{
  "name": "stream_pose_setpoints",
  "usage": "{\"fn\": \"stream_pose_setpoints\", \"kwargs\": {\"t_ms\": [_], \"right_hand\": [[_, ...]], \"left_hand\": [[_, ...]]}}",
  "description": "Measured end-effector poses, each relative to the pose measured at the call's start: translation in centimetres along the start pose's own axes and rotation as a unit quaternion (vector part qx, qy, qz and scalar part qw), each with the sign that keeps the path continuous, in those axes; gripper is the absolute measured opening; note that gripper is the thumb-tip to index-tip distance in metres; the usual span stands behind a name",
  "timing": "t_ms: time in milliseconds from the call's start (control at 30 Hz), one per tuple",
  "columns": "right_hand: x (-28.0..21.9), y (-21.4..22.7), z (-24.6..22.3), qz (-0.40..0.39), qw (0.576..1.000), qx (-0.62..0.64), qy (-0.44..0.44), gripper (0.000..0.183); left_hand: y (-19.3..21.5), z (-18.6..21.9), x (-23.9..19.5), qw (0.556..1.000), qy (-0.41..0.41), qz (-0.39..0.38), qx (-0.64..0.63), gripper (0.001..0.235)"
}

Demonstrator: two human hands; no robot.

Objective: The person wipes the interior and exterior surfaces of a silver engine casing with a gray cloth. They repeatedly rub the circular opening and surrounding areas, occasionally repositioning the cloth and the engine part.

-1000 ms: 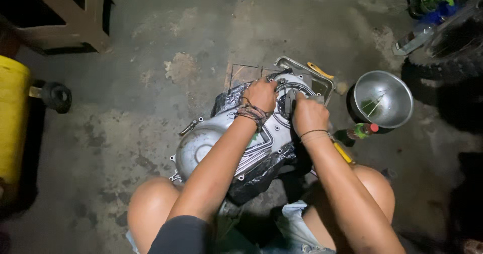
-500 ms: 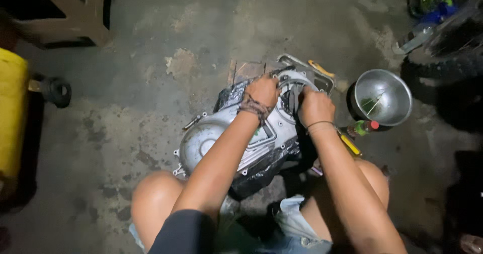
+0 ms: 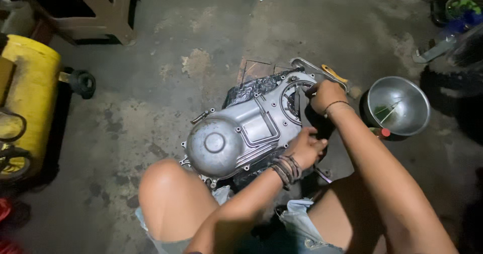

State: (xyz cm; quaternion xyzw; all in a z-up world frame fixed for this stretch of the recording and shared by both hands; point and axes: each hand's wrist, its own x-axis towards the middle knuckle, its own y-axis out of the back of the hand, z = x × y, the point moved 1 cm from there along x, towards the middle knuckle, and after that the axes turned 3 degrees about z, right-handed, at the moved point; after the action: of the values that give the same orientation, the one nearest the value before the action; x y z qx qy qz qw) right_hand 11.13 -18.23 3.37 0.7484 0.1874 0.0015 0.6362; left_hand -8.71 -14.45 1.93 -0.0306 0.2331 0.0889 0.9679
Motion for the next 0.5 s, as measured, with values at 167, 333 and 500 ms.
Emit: {"fn": "stream_pose_setpoints", "kwargs": {"t_ms": [167,333,500], "right_hand": [[-0.8,0.5,-0.7,0.004,0.999,0.033,-0.018,0.026],[-0.6,-0.6,0.0,0.023,0.998,0.059,-0.028,0.029],[1.4,-2.1,0.7,0.014,0.999,0.029,-0.01,0.026]], "left_hand": [[-7.7,-7.8,6.8,0.938,0.003,-0.022,-0.347,0.076],[-11.9,-12.6,11.6,0.903,-0.032,0.058,-0.424,0.071],[-15.5,-21.3,20.5,0.907,-0.07,0.096,-0.405,0.028]]}}
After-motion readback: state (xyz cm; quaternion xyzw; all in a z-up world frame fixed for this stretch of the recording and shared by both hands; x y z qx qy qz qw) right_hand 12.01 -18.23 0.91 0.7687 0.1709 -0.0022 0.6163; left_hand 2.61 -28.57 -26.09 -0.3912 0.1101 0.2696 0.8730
